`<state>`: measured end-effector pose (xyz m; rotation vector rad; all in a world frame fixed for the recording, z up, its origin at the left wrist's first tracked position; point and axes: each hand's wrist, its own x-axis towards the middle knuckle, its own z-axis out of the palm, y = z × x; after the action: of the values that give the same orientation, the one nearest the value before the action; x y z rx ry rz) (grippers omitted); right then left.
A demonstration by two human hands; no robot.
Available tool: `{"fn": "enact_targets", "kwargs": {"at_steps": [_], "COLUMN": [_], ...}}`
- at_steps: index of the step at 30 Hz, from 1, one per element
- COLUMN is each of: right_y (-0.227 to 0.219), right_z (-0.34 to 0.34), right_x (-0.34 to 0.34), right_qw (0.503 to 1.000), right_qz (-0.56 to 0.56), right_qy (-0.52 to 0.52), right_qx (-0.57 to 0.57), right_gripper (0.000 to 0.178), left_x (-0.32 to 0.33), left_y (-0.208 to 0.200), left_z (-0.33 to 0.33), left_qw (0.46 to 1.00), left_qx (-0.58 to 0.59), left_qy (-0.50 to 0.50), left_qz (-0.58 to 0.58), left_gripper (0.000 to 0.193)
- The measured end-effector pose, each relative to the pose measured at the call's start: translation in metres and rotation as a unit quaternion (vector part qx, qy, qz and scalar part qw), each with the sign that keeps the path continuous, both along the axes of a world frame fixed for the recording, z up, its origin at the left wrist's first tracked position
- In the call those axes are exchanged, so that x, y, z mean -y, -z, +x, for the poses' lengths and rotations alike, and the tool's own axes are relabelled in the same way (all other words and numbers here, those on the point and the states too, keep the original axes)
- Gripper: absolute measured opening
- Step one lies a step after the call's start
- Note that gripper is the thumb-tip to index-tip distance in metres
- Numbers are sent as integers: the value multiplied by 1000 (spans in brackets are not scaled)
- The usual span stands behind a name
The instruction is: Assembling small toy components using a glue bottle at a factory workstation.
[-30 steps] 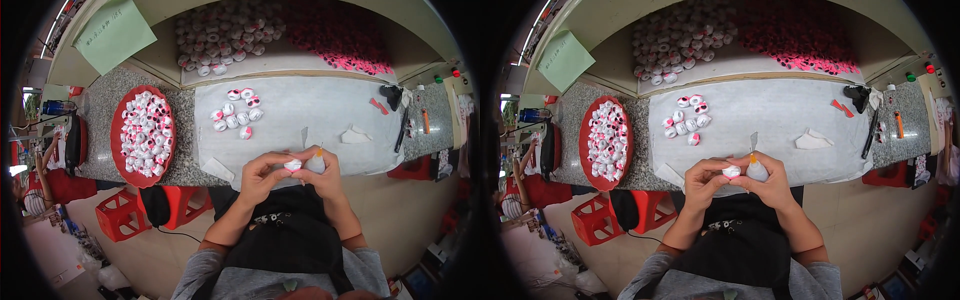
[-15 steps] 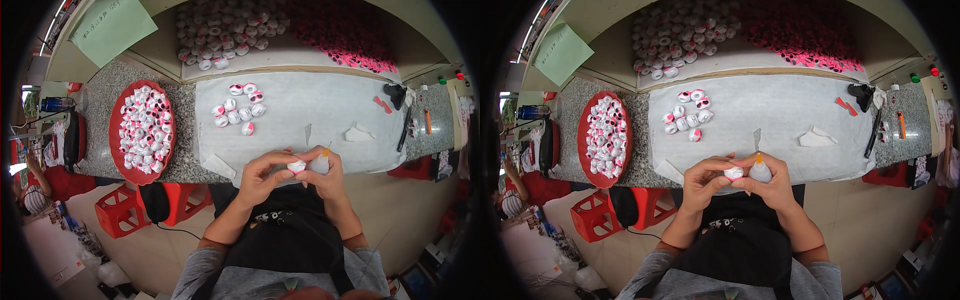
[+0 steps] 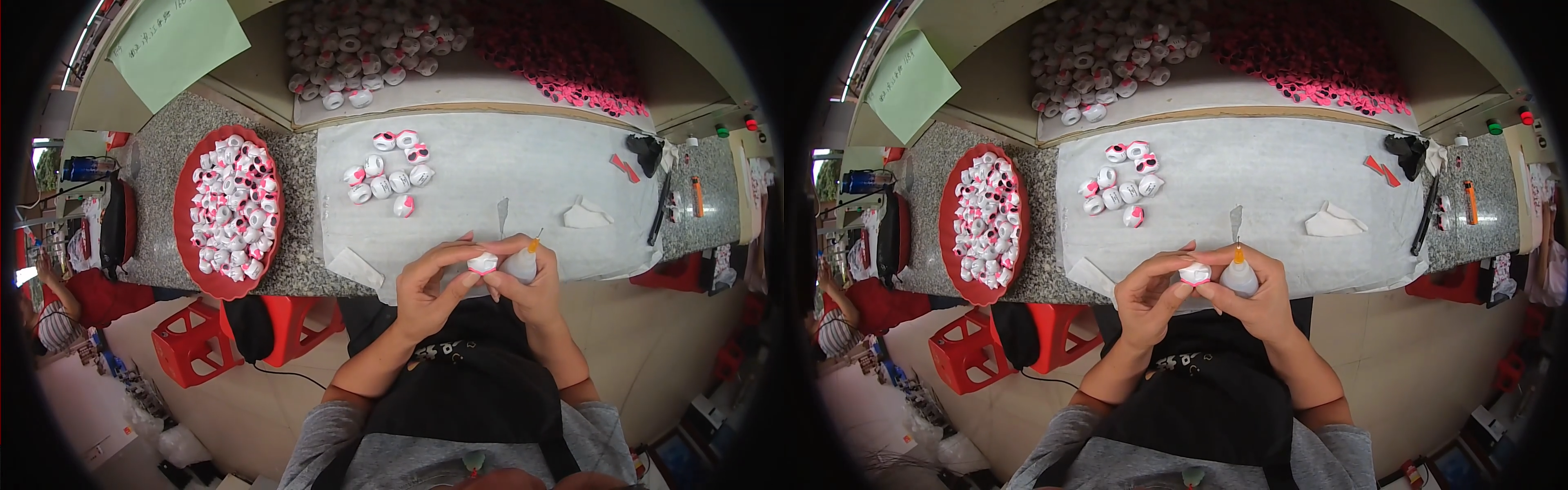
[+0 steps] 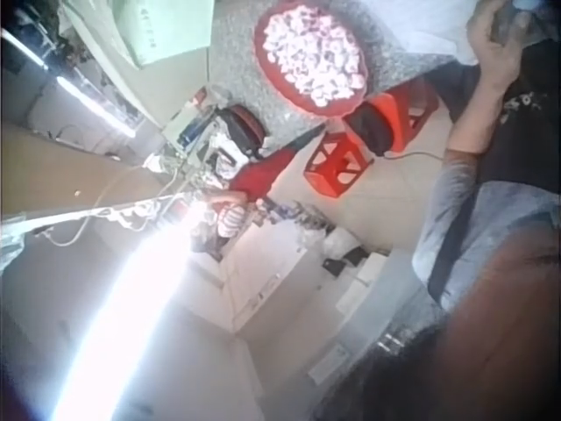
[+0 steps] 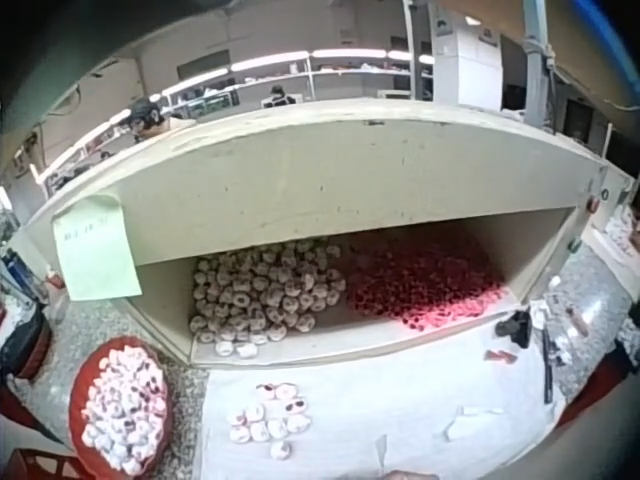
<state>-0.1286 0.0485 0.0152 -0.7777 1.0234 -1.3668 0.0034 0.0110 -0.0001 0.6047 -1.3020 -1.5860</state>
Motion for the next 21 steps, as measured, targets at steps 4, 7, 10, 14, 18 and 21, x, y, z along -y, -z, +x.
{"fn": "enact_targets", "kwargs": {"at_steps": [4,7,10,14,18,21], "right_y": [1,0,0,3,1,-4], "right_z": [1,2,2,2,1,-5], "right_x": [0,-1,-2,-2,-1,1], "right_qw": [1000,1000,1000,1000,1000,999], "right_qz": [2,5,9,-7,10,46], "right_qy": [13,18,18,15,20,3], "right_qx": [4,10,12,6,14,25], "right_gripper": [24,23,23,23,23,23], "left_x": [0,0,1,0,-3,-3], "left_y": [0,0,1,1,1,0], "left_z": [-1,-1,0,0,0,1], "left_qw": [1000,1000,1000,1000,999,991], "left_qx": [-5,-6,-8,-14,-7,-19], "left_qy": [2,0,4,9,14,26], "left_qz": [19,20,8,0,47,131], "left_gripper": [25,25,24,23,24,25]}}
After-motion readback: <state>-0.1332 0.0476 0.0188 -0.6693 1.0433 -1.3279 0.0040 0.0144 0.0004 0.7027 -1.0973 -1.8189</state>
